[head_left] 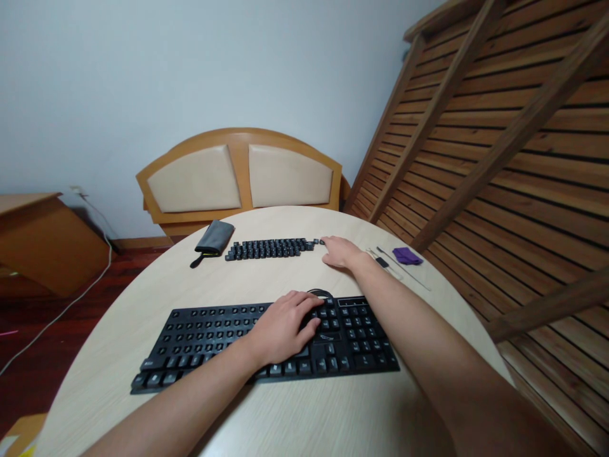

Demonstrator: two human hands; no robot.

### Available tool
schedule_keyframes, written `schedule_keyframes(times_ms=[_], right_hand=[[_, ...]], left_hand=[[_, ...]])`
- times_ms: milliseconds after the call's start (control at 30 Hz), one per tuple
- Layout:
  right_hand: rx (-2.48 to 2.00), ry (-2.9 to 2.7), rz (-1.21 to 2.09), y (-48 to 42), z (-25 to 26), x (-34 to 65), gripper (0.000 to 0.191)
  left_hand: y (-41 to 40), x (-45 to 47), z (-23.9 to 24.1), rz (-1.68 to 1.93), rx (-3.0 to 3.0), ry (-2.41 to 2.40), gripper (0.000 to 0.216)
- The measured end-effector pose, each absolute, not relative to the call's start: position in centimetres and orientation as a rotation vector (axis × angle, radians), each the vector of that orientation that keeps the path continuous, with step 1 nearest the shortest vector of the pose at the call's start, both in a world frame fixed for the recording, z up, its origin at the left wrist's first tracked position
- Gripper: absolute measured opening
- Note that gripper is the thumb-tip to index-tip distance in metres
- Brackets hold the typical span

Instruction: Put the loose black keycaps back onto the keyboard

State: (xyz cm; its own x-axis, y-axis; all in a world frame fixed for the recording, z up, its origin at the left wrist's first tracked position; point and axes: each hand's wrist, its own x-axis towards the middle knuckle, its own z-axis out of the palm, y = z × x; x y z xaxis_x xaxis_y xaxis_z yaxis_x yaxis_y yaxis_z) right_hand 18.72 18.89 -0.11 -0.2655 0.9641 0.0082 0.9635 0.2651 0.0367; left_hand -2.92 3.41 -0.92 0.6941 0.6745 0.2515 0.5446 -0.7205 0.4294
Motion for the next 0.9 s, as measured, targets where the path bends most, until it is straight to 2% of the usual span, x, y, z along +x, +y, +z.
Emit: schedule_keyframes(times_ms=[200,333,500,600,667,800,900], right_hand=[[1.912,2.460,0.063,16.1,0.2,19.0,0.035],[1.875,2.528,0.017,13.7,0.4,19.8,0.026],[1.850,2.673,-0.136,10.9,0.1,21.5,0.017],[1.883,2.784,-0.253,9.1,0.0,22.5,0.019],[1.926,2.894,-0.424,7.9,0.1,22.9,0.022],[1.883,3.093,-1.162,6.1,0.7,22.3,0.021],[1.708,3.116,-1.190,5.3,1.2,21.4,0.020]], left_hand=[[3.4,-3.0,-1.0,0.575,2.578,0.959,0.033],[3.4,-2.9,-1.0,0.576,2.576,0.961,0.034],[3.4,-2.9,-0.9,0.566,2.577,0.959,0.033],[3.4,-2.9,-0.8,0.568,2.563,0.969,0.033],[3.3,-2.9,-0.8,0.574,2.554,0.978,0.033],[3.3,-2.9,-1.1,0.597,2.542,0.980,0.033],[3.3,-3.0,-1.3,0.645,2.530,1.031,0.031]])
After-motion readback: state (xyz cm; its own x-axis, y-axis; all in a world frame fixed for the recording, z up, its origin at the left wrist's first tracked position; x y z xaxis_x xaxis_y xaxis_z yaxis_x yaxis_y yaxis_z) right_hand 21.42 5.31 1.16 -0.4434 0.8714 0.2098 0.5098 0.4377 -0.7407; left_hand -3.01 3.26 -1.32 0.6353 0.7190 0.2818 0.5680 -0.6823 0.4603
